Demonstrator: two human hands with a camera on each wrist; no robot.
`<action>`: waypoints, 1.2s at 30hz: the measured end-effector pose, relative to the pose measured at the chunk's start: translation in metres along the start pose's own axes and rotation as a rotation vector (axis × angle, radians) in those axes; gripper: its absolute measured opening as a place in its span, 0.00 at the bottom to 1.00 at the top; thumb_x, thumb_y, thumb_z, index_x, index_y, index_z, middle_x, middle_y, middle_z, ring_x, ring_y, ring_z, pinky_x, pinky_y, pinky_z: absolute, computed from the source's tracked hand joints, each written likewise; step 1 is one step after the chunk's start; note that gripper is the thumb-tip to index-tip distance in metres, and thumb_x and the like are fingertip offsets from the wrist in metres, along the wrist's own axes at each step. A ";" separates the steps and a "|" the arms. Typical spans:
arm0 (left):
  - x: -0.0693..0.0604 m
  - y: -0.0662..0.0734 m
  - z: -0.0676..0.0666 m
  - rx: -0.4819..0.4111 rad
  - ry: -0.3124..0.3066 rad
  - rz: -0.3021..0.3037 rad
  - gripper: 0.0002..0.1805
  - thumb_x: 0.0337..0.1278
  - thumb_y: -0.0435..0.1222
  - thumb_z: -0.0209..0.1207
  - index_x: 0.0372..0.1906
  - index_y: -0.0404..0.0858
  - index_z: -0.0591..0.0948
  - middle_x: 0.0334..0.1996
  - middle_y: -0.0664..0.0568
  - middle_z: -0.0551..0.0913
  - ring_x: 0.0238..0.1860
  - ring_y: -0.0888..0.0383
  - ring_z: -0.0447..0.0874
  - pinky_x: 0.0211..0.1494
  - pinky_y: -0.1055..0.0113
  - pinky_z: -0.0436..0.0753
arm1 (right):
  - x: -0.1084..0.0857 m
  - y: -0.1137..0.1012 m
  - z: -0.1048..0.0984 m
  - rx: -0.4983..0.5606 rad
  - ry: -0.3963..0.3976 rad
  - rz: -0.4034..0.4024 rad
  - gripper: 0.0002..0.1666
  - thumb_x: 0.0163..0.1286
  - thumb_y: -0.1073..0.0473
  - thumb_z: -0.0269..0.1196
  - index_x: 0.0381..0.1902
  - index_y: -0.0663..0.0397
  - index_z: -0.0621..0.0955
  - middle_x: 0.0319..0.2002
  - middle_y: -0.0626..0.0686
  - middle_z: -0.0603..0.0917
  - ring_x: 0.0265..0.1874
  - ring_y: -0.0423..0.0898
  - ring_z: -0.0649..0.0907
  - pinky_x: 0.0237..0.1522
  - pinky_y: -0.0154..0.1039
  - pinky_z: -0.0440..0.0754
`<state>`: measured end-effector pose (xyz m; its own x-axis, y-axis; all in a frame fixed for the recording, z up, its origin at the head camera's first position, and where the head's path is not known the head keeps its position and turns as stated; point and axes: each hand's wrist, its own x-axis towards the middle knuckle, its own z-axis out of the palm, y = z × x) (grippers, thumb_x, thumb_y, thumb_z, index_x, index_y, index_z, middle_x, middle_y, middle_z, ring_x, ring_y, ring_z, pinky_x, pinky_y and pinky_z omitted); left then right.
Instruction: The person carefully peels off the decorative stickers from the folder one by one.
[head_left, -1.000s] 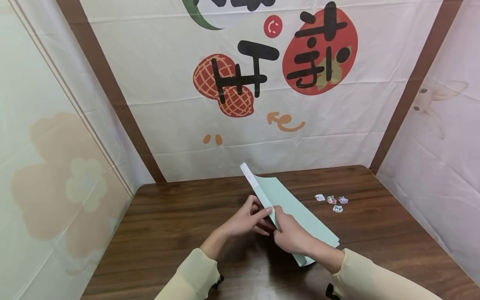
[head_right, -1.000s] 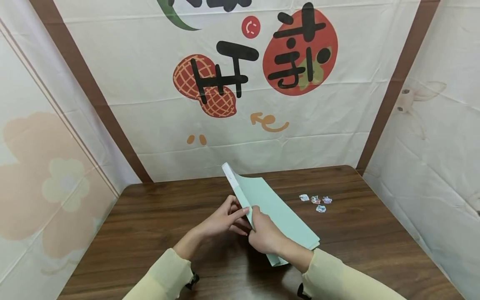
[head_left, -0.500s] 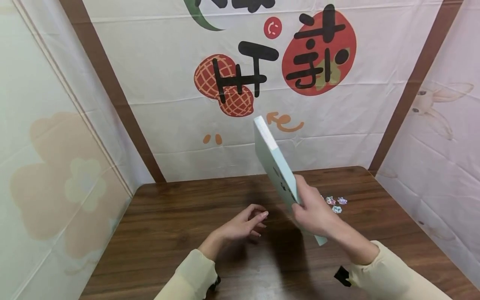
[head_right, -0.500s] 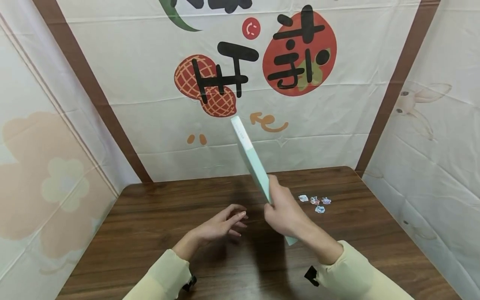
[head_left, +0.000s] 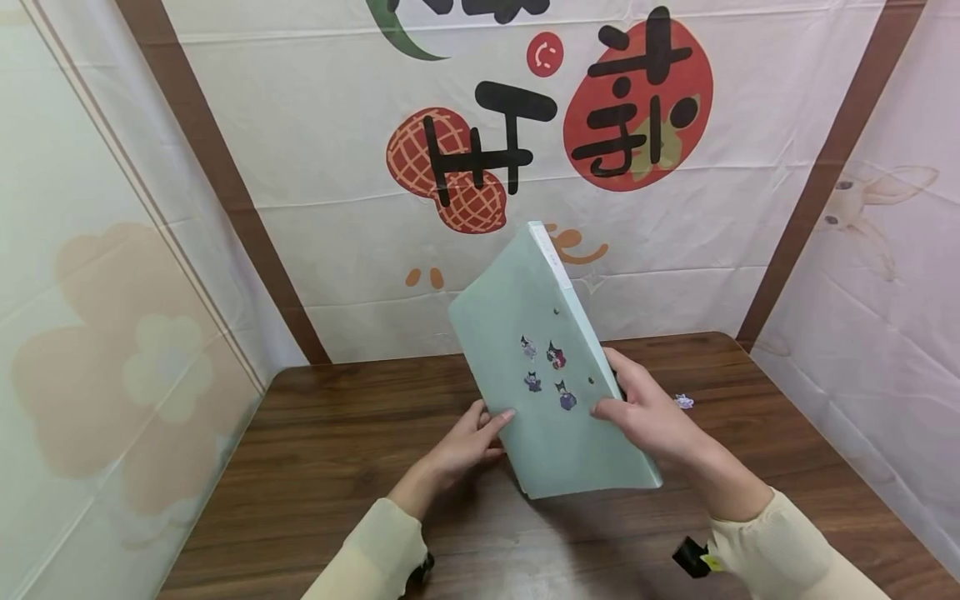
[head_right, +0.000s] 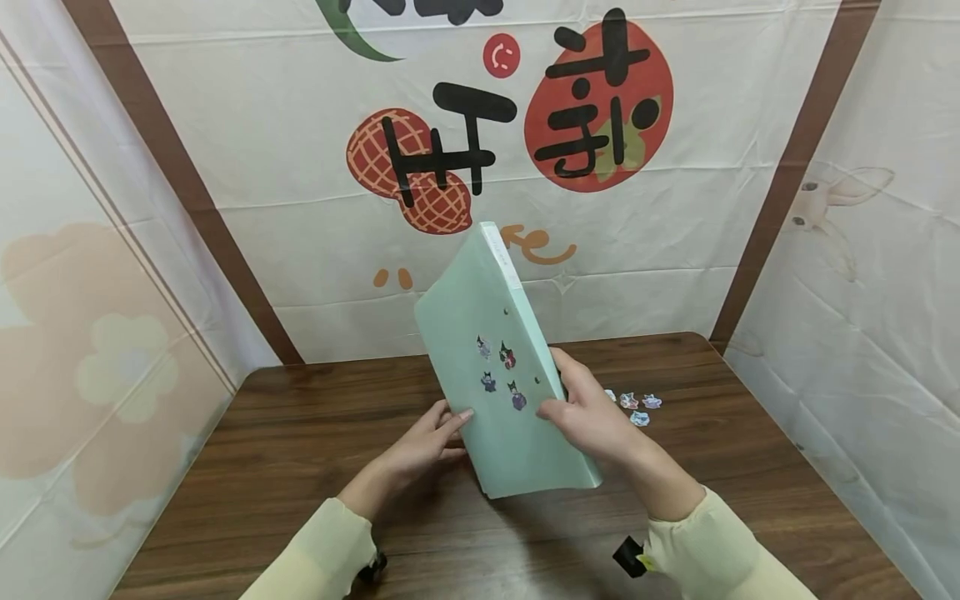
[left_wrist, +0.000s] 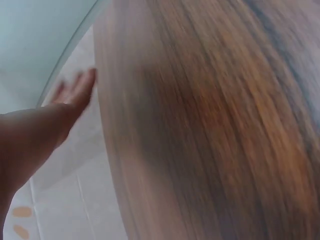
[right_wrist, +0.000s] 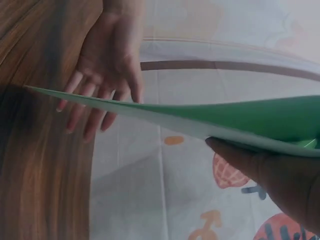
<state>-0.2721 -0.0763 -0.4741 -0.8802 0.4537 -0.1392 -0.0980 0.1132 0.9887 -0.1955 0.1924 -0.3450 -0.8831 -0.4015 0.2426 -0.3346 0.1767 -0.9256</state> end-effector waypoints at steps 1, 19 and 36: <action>0.000 -0.001 -0.002 -0.018 0.011 0.012 0.44 0.71 0.57 0.57 0.77 0.37 0.55 0.72 0.35 0.68 0.70 0.42 0.72 0.65 0.45 0.78 | 0.000 0.002 -0.001 0.025 -0.001 0.006 0.40 0.68 0.76 0.52 0.77 0.58 0.60 0.67 0.70 0.75 0.56 0.67 0.83 0.43 0.60 0.86; -0.026 0.004 -0.034 0.055 0.201 0.088 0.23 0.74 0.37 0.59 0.66 0.33 0.68 0.55 0.40 0.84 0.51 0.51 0.85 0.50 0.54 0.85 | 0.007 0.063 -0.025 0.139 -0.066 0.317 0.39 0.72 0.67 0.58 0.77 0.58 0.56 0.64 0.66 0.77 0.54 0.56 0.85 0.51 0.53 0.85; -0.028 0.001 -0.041 0.306 0.158 0.004 0.29 0.72 0.31 0.58 0.72 0.28 0.64 0.62 0.34 0.76 0.58 0.45 0.80 0.56 0.49 0.82 | 0.017 0.129 -0.014 -0.261 -0.043 0.355 0.32 0.66 0.68 0.63 0.63 0.80 0.66 0.54 0.70 0.77 0.53 0.58 0.79 0.53 0.55 0.79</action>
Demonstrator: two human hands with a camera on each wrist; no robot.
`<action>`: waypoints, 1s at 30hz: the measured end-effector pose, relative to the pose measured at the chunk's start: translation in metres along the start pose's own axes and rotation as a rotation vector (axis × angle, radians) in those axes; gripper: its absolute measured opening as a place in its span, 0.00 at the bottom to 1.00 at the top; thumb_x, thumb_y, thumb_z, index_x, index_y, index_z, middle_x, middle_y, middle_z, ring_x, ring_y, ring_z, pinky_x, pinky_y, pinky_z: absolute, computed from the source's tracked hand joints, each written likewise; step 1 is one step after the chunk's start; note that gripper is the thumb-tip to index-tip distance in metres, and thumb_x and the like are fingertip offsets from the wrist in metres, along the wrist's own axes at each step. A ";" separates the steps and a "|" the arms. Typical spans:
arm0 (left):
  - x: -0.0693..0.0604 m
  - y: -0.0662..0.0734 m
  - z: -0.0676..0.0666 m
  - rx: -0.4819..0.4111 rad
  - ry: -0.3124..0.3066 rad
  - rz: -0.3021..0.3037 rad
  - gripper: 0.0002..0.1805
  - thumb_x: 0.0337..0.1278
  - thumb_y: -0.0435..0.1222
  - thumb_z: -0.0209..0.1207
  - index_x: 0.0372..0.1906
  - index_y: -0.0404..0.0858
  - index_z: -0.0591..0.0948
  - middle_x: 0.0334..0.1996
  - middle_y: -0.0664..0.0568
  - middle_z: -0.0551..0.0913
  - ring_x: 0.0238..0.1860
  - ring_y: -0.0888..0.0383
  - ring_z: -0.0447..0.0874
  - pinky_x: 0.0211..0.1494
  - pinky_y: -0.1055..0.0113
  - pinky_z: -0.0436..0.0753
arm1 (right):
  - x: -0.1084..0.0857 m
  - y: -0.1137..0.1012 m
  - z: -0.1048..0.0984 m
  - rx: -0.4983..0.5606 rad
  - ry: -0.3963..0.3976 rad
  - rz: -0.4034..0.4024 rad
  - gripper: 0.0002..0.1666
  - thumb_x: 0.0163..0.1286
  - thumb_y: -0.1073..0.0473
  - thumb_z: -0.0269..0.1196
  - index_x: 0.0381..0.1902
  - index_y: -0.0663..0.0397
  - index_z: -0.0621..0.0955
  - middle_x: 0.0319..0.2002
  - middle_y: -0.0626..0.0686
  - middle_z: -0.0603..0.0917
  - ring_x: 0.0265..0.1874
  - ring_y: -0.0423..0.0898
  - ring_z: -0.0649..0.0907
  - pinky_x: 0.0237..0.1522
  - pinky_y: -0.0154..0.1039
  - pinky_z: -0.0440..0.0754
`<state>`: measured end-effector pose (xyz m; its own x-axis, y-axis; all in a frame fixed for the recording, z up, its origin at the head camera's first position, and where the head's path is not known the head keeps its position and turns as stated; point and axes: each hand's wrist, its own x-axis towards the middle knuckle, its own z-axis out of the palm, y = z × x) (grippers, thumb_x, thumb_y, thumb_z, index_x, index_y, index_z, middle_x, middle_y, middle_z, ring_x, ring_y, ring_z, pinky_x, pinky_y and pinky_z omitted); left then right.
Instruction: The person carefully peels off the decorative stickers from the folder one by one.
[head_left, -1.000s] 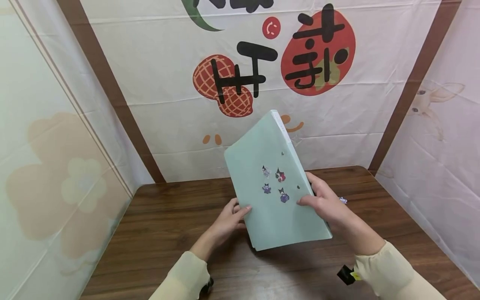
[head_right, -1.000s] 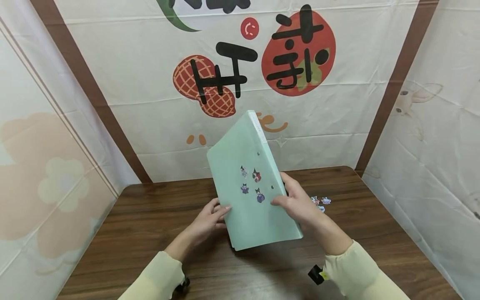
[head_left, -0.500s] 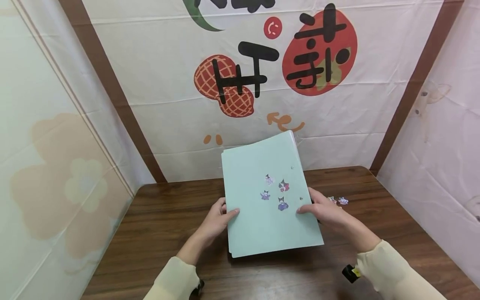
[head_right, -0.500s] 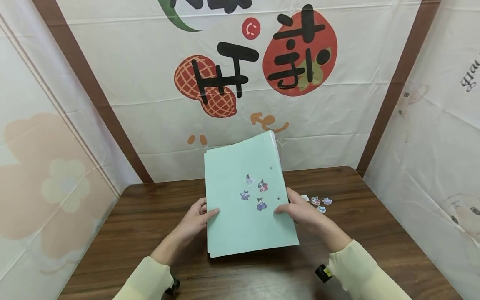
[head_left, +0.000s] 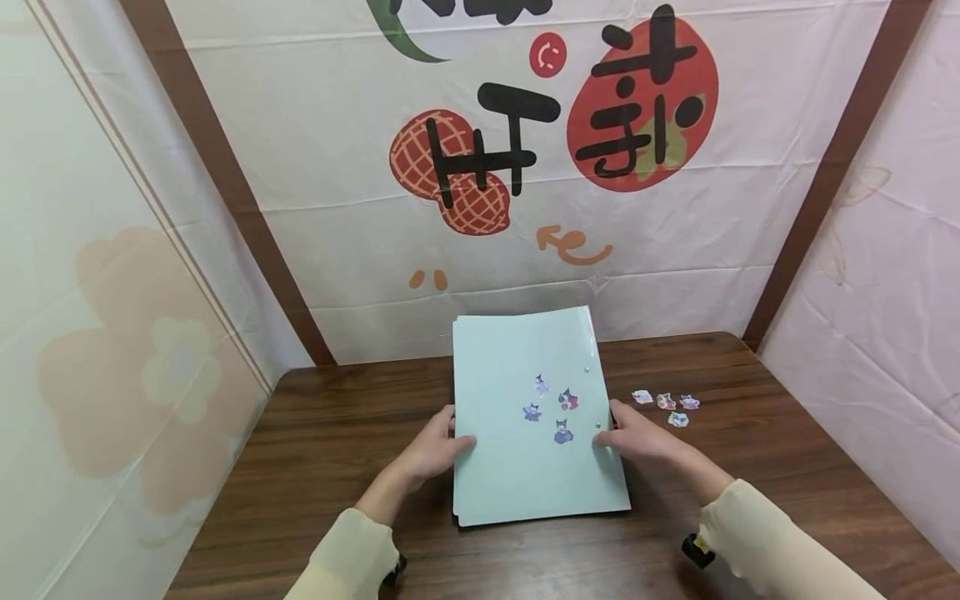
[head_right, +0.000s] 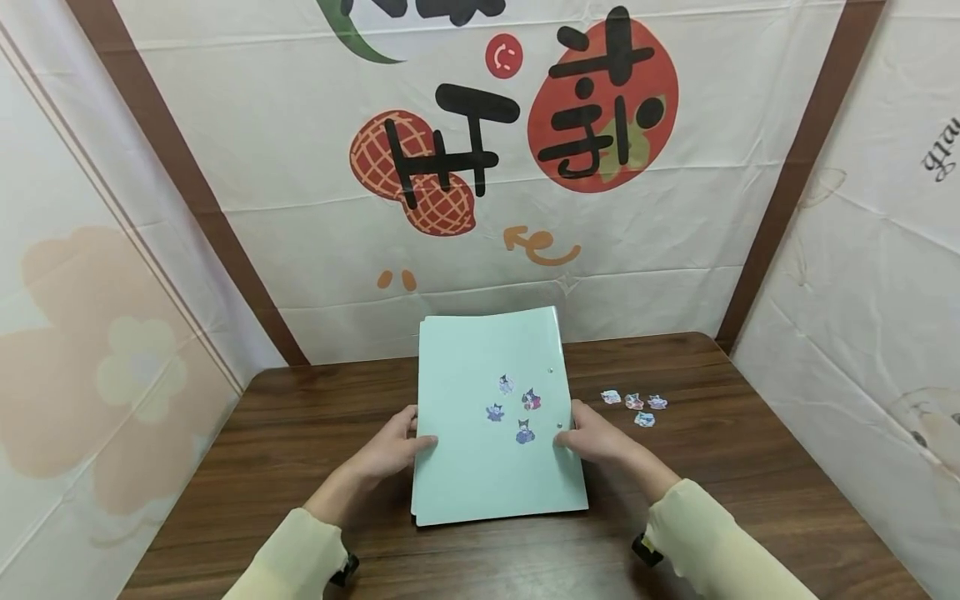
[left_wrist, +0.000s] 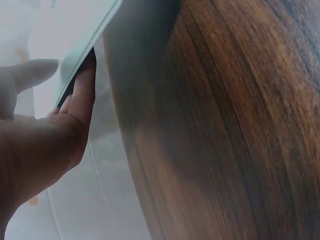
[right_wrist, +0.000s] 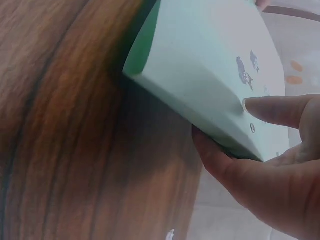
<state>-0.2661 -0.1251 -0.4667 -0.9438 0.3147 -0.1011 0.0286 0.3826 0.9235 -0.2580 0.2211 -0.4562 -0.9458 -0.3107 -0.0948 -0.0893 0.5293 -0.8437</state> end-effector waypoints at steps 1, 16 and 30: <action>0.001 -0.001 0.000 0.012 0.002 -0.004 0.28 0.72 0.31 0.58 0.71 0.28 0.64 0.61 0.34 0.77 0.58 0.45 0.80 0.56 0.49 0.82 | 0.002 0.002 0.002 -0.025 0.010 -0.004 0.32 0.65 0.68 0.63 0.62 0.81 0.66 0.54 0.70 0.78 0.52 0.58 0.79 0.52 0.55 0.80; 0.008 -0.016 0.003 0.261 -0.022 -0.066 0.25 0.71 0.33 0.59 0.64 0.22 0.69 0.58 0.34 0.77 0.51 0.49 0.75 0.56 0.51 0.78 | 0.010 0.016 0.024 -0.122 0.049 0.096 0.38 0.64 0.66 0.67 0.68 0.78 0.67 0.60 0.70 0.76 0.55 0.58 0.78 0.55 0.56 0.78; 0.013 -0.013 0.008 0.460 0.021 -0.070 0.27 0.66 0.35 0.64 0.62 0.20 0.73 0.56 0.31 0.81 0.51 0.47 0.82 0.57 0.49 0.81 | 0.010 0.012 0.023 -0.208 0.046 0.135 0.40 0.63 0.64 0.68 0.67 0.81 0.66 0.58 0.72 0.78 0.49 0.57 0.80 0.49 0.53 0.81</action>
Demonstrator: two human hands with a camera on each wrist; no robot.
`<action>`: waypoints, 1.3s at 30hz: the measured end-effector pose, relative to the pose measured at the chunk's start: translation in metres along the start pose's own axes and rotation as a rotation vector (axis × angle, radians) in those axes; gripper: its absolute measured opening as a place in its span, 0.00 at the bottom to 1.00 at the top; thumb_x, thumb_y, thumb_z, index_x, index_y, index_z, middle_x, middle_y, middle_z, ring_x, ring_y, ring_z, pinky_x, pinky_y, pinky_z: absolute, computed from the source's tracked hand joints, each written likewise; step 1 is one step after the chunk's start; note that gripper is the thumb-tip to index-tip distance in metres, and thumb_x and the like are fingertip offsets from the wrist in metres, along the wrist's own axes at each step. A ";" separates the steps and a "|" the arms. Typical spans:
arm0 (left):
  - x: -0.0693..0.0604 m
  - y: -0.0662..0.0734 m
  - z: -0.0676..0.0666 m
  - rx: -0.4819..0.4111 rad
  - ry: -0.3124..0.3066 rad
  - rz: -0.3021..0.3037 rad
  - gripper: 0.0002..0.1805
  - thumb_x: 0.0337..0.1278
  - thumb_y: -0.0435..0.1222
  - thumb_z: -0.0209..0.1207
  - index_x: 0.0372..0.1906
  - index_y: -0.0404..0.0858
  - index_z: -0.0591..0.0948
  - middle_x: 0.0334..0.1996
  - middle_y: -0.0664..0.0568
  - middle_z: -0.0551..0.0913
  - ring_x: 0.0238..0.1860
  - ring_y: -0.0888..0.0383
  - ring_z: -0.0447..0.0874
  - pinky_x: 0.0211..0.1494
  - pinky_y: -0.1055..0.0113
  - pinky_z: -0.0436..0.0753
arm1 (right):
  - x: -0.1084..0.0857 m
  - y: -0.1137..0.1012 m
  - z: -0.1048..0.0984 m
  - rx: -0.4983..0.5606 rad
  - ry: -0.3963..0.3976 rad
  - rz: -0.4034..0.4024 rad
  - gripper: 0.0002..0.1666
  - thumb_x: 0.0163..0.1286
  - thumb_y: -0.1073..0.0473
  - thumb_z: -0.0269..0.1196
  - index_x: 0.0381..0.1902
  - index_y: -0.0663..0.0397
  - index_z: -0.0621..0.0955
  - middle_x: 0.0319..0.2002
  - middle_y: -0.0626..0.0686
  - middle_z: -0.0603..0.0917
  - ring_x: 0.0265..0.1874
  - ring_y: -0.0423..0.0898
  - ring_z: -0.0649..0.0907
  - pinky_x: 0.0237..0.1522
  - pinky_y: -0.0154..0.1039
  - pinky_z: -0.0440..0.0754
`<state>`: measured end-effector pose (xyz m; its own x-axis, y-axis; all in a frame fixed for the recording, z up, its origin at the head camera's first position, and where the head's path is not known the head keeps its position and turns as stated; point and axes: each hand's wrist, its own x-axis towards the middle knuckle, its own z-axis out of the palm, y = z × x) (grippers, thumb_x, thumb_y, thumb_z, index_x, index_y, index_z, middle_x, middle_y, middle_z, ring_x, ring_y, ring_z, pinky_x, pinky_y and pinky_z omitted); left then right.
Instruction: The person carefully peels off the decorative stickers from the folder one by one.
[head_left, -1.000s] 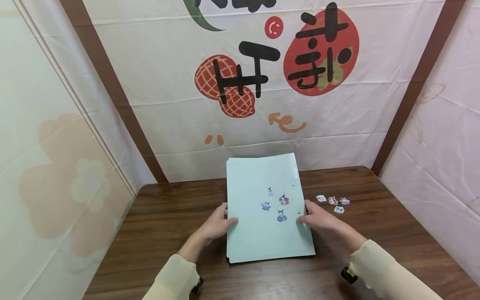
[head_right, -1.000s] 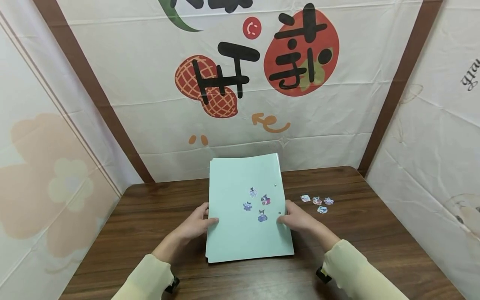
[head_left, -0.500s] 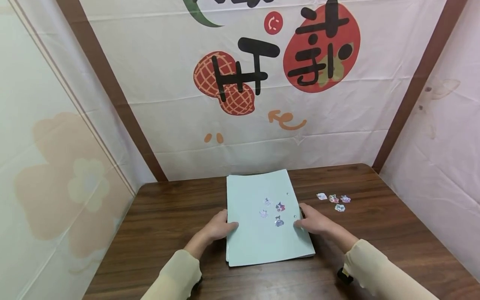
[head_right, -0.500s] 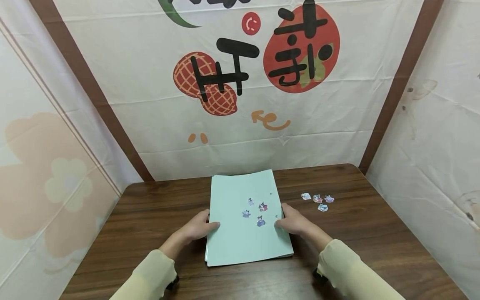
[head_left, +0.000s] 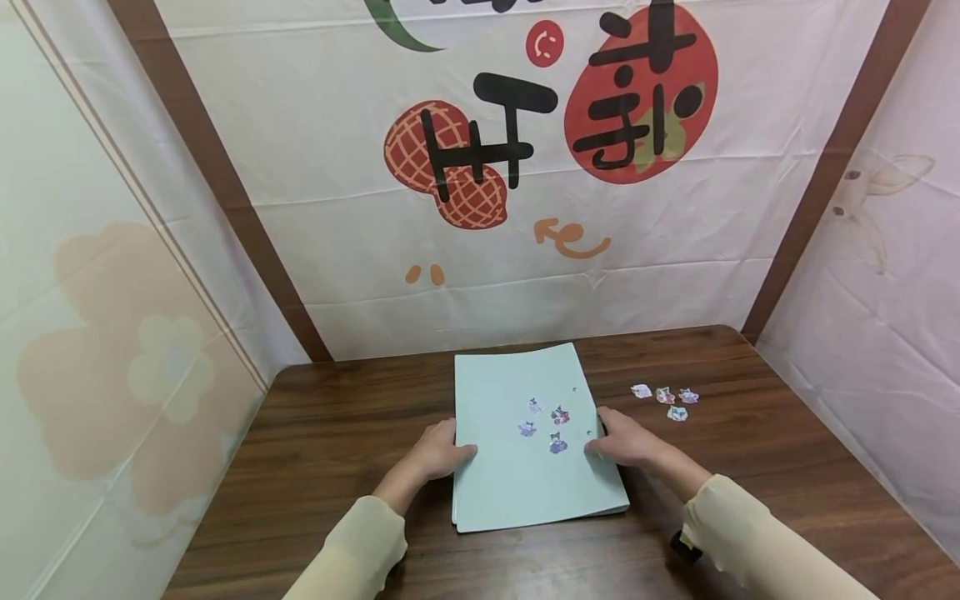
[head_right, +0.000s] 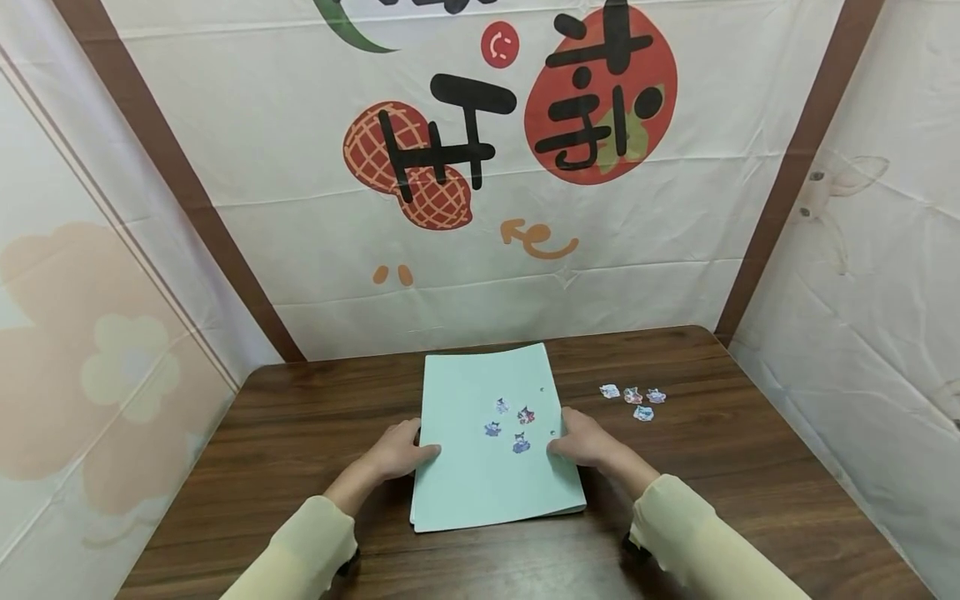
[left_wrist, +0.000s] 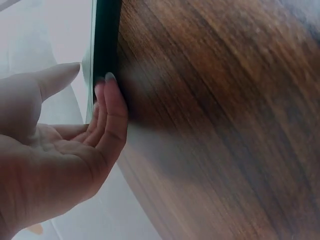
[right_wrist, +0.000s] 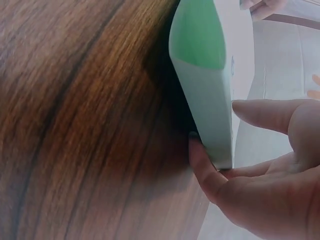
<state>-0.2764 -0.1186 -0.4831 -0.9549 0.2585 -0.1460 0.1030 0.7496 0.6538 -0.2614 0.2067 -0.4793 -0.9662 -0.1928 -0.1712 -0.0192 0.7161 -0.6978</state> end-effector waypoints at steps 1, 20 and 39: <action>0.000 0.000 0.000 0.009 0.002 0.001 0.27 0.66 0.35 0.65 0.62 0.21 0.74 0.56 0.31 0.81 0.51 0.47 0.83 0.57 0.49 0.82 | 0.000 0.000 0.000 -0.002 0.000 0.004 0.40 0.63 0.64 0.68 0.67 0.81 0.66 0.58 0.72 0.78 0.49 0.57 0.80 0.49 0.53 0.81; 0.004 0.003 0.005 0.125 0.065 -0.068 0.33 0.63 0.38 0.68 0.63 0.19 0.71 0.57 0.28 0.79 0.60 0.38 0.80 0.61 0.46 0.80 | 0.003 -0.001 0.002 -0.098 -0.017 -0.022 0.29 0.62 0.63 0.70 0.55 0.78 0.74 0.45 0.64 0.82 0.39 0.51 0.81 0.41 0.47 0.82; 0.000 0.012 0.011 0.274 -0.049 0.238 0.31 0.56 0.42 0.73 0.62 0.32 0.79 0.64 0.37 0.74 0.66 0.38 0.70 0.68 0.40 0.70 | 0.002 -0.002 0.001 -0.117 -0.009 -0.043 0.27 0.63 0.63 0.70 0.53 0.78 0.76 0.43 0.63 0.82 0.37 0.50 0.79 0.40 0.46 0.82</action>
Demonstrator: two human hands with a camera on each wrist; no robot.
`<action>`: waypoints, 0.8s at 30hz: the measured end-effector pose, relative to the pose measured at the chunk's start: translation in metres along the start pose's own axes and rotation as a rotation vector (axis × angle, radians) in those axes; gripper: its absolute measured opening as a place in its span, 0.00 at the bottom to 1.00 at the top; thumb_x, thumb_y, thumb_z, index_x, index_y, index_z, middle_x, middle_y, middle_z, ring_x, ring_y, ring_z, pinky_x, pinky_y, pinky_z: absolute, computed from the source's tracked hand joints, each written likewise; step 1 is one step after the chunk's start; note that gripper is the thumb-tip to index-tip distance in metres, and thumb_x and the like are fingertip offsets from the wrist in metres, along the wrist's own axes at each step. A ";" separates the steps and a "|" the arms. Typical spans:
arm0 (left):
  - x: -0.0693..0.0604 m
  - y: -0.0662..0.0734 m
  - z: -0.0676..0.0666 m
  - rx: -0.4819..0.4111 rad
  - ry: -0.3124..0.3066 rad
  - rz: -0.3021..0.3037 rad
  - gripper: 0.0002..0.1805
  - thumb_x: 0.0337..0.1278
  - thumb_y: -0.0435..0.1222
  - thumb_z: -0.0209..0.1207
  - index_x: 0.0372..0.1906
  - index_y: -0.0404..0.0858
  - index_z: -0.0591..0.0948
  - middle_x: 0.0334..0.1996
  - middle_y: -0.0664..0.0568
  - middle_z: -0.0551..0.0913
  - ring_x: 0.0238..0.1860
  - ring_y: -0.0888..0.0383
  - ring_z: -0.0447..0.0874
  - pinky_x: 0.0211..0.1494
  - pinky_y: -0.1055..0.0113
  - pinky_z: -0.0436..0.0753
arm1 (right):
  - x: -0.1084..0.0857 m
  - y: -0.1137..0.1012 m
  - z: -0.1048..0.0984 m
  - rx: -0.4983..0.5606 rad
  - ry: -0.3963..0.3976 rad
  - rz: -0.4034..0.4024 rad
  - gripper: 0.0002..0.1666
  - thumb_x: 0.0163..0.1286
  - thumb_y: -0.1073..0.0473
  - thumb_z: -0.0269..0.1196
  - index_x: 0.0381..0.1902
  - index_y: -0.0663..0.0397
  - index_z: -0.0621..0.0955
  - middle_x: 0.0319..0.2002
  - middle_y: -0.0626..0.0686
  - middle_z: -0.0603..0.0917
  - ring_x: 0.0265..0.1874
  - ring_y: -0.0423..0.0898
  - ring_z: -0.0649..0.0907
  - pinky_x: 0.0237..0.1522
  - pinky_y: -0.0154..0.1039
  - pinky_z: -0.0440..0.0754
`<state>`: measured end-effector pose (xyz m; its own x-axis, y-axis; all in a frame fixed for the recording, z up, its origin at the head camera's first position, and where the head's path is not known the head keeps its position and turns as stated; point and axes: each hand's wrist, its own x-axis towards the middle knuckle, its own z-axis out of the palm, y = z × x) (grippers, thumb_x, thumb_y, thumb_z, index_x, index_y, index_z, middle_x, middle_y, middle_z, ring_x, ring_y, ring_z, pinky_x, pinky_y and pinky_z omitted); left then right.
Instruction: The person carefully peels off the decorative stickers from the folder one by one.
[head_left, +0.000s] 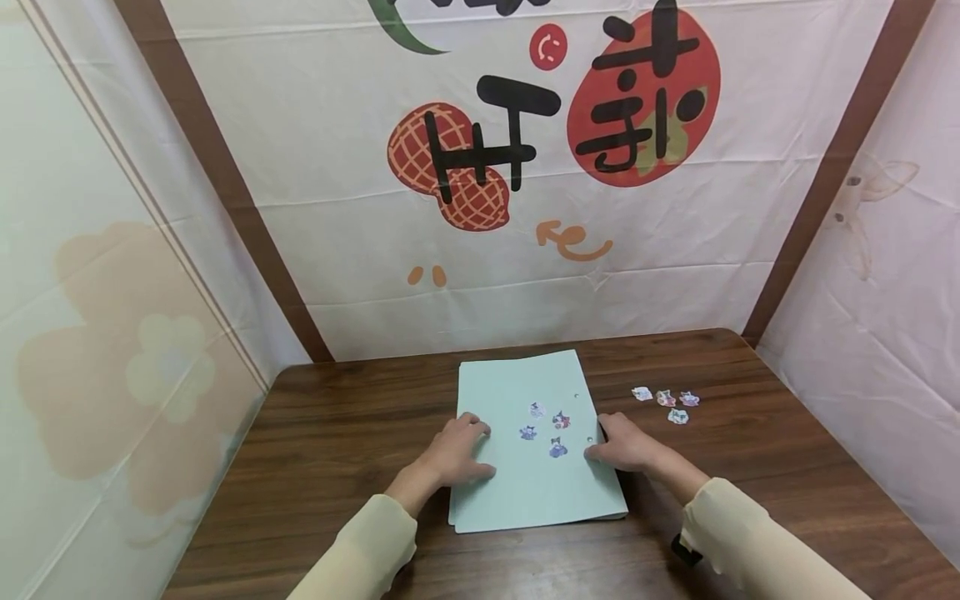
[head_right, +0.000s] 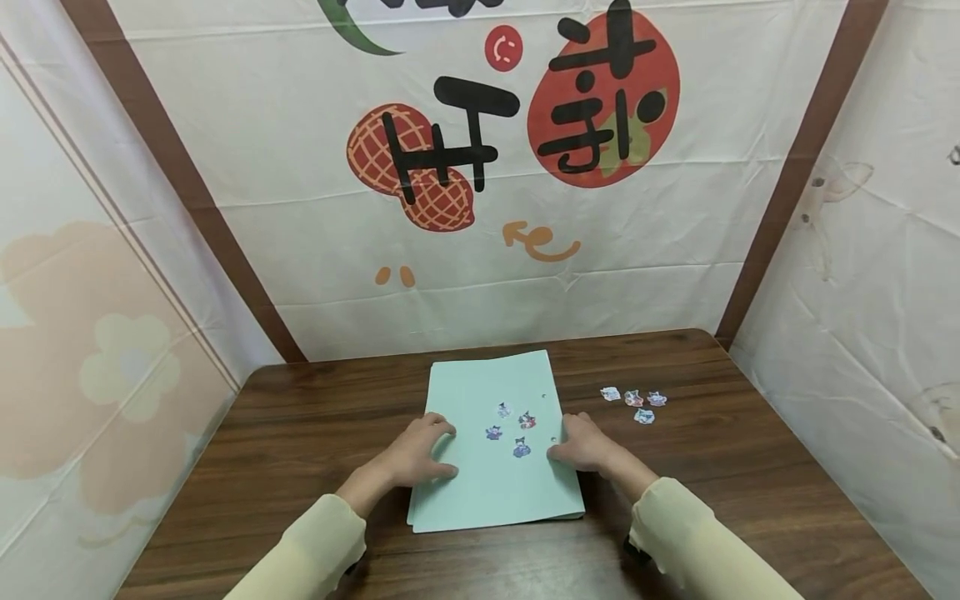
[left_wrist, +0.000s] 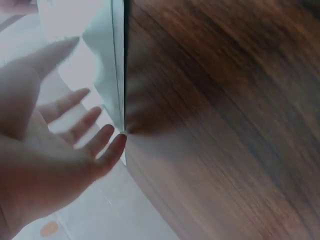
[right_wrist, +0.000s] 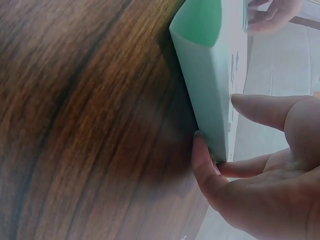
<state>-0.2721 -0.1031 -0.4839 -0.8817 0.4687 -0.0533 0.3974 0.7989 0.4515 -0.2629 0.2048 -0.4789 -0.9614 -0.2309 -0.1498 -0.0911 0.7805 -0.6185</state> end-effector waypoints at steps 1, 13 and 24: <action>0.000 0.000 0.001 0.006 -0.018 0.018 0.33 0.56 0.43 0.73 0.64 0.32 0.78 0.67 0.37 0.73 0.70 0.38 0.68 0.70 0.38 0.68 | 0.000 0.000 0.000 -0.002 0.000 -0.003 0.27 0.63 0.63 0.70 0.53 0.78 0.76 0.44 0.64 0.82 0.38 0.50 0.79 0.40 0.47 0.82; -0.003 0.007 0.010 0.231 -0.232 0.033 0.50 0.62 0.65 0.61 0.82 0.46 0.59 0.83 0.44 0.48 0.81 0.36 0.42 0.79 0.38 0.50 | -0.001 0.002 0.000 -0.019 -0.005 0.003 0.30 0.64 0.62 0.71 0.56 0.79 0.75 0.47 0.65 0.80 0.42 0.52 0.78 0.44 0.49 0.82; -0.006 0.012 0.017 0.420 -0.261 -0.007 0.53 0.63 0.72 0.49 0.84 0.50 0.49 0.84 0.47 0.40 0.82 0.39 0.38 0.80 0.40 0.48 | 0.001 0.001 -0.003 -0.056 -0.026 0.008 0.33 0.65 0.60 0.70 0.58 0.81 0.74 0.51 0.69 0.78 0.44 0.55 0.78 0.47 0.52 0.80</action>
<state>-0.2577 -0.0892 -0.4935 -0.8132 0.4985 -0.3004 0.5069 0.8602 0.0555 -0.2643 0.2072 -0.4770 -0.9551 -0.2389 -0.1752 -0.0984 0.8136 -0.5730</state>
